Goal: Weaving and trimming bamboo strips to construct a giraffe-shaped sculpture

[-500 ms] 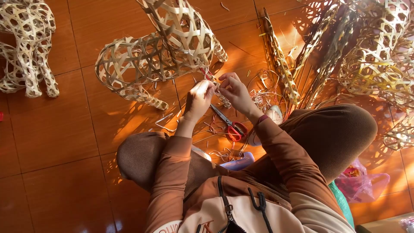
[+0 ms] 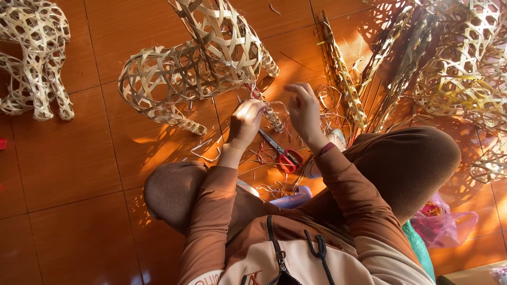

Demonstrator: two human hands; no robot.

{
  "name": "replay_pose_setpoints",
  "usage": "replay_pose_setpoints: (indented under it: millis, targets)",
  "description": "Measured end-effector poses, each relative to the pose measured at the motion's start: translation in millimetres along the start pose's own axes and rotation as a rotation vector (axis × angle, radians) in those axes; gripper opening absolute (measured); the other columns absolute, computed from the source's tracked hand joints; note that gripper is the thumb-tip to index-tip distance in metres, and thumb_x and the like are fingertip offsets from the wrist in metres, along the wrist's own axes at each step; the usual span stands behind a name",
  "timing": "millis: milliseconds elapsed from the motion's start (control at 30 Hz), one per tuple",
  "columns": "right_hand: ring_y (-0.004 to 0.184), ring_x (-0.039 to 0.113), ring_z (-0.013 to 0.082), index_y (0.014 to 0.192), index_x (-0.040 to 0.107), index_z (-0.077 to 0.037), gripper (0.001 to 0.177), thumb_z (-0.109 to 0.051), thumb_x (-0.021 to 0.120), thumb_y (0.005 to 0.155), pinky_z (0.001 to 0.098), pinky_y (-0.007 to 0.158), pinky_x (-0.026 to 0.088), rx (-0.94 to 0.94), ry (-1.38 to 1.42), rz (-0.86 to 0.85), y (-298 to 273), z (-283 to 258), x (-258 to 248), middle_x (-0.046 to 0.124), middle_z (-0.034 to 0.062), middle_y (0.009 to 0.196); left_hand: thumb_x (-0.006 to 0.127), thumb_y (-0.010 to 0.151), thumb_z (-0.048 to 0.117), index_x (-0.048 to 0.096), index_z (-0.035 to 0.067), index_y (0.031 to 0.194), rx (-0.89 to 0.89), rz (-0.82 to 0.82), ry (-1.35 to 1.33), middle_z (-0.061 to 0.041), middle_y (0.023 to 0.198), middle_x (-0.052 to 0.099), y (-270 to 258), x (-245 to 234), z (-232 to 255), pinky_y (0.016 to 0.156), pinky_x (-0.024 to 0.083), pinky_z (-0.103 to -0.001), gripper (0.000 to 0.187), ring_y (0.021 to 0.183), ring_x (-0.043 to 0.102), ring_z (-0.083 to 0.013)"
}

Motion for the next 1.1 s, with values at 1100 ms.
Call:
replay_pose_setpoints:
  millis: [1100]
  targets:
    - [0.074,0.063,0.0340,0.096,0.068,-0.001,0.008,-0.002,0.059,0.096,0.0392,0.069,0.055,-0.799,-0.147,-0.008,-10,-50,32,0.061,0.0154,0.089,0.066,0.095,0.008,0.064,0.004,0.096,-0.572,0.196,-0.462,-0.012,0.083,0.071,-4,-11,-8,0.079,0.057,-0.037,0.005,0.081,0.073,-0.0259]
Point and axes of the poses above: each hand's wrist, its own y-axis towards the middle knuckle, its own x-axis out of the palm, z = x × y, the point moved 6 cm from there along y, towards the middle knuckle
